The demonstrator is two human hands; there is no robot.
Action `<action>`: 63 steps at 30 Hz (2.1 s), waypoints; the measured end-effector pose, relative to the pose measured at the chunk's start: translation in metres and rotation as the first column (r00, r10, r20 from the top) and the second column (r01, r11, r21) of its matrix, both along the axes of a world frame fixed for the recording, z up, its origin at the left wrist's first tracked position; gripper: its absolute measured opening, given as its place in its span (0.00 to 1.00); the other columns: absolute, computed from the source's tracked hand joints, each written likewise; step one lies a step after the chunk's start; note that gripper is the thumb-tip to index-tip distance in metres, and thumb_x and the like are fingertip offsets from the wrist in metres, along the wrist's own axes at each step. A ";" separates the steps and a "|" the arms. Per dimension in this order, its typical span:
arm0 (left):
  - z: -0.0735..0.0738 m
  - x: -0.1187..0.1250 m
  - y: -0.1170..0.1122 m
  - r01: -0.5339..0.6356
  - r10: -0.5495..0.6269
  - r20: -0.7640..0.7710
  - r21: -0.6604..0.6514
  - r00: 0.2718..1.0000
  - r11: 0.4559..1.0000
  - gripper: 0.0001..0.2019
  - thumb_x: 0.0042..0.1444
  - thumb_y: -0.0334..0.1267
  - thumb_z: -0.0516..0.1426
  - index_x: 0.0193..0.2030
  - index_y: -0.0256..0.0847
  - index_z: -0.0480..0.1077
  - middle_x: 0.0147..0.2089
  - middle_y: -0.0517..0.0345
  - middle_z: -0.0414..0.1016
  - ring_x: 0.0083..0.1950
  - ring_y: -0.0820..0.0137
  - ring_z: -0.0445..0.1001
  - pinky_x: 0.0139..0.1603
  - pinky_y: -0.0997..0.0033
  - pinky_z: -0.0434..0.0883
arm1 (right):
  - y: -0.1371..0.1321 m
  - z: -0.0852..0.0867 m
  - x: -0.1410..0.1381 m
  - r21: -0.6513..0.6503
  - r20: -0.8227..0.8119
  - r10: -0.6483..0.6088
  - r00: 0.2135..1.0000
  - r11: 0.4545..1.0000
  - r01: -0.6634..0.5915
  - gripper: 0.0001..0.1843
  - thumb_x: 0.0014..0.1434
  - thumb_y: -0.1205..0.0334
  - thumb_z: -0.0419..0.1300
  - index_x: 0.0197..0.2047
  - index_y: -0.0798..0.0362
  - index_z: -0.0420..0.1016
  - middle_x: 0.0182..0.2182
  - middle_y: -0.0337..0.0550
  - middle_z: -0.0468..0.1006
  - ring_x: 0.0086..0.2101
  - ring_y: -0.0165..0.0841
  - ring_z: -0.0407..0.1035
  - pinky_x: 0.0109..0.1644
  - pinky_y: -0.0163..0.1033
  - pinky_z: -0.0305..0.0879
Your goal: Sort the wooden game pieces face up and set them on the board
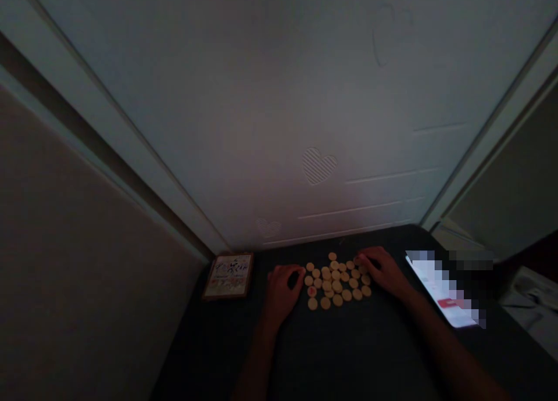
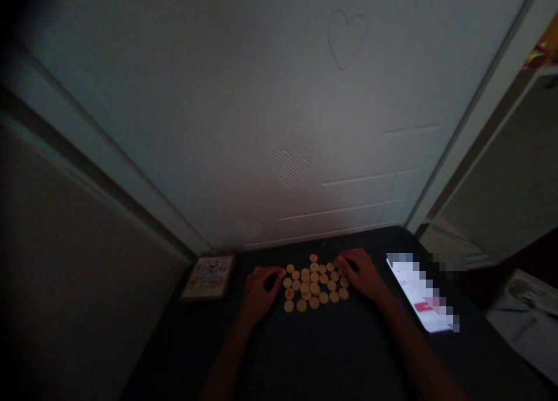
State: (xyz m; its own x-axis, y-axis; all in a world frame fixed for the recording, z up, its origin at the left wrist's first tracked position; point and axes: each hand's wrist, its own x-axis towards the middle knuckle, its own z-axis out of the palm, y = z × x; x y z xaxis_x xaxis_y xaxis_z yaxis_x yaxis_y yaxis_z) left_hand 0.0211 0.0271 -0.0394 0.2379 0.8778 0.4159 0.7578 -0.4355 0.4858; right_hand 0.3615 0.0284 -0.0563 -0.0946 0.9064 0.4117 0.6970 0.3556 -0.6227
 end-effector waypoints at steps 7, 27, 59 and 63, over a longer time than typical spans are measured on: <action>-0.003 -0.002 0.001 0.005 -0.003 0.046 -0.031 0.999 1.000 0.11 0.65 0.43 0.58 0.52 0.49 0.75 0.50 0.56 0.81 0.51 0.61 0.77 0.54 0.54 0.71 | -0.012 0.011 -0.022 0.049 0.011 0.030 0.999 0.998 -0.030 0.14 0.67 0.51 0.58 0.49 0.47 0.79 0.49 0.49 0.80 0.52 0.46 0.71 0.57 0.55 0.66; 0.020 0.045 -0.033 0.242 -0.243 -0.035 -0.022 0.969 0.970 0.09 0.62 0.35 0.60 0.48 0.50 0.74 0.54 0.55 0.78 0.57 0.58 0.73 0.56 0.51 0.67 | -0.037 0.028 -0.073 0.012 0.214 0.277 0.937 0.958 -0.286 0.06 0.60 0.58 0.66 0.40 0.48 0.76 0.40 0.45 0.78 0.43 0.40 0.69 0.51 0.47 0.63; 0.015 0.042 -0.030 0.190 -0.189 -0.048 0.027 0.981 0.981 0.04 0.60 0.38 0.63 0.42 0.47 0.74 0.44 0.56 0.81 0.50 0.60 0.75 0.51 0.58 0.65 | -0.017 0.028 -0.021 0.148 -0.070 -0.059 0.996 0.987 0.069 0.09 0.57 0.65 0.62 0.42 0.49 0.73 0.38 0.43 0.77 0.37 0.36 0.74 0.41 0.40 0.71; 0.016 0.041 -0.031 0.198 -0.197 -0.020 0.040 0.980 0.979 0.04 0.61 0.38 0.63 0.42 0.47 0.74 0.45 0.57 0.81 0.49 0.61 0.76 0.51 0.58 0.66 | -0.013 0.024 -0.012 0.135 -0.079 -0.097 0.992 0.985 0.107 0.09 0.58 0.61 0.62 0.43 0.49 0.73 0.39 0.44 0.77 0.37 0.37 0.74 0.41 0.42 0.72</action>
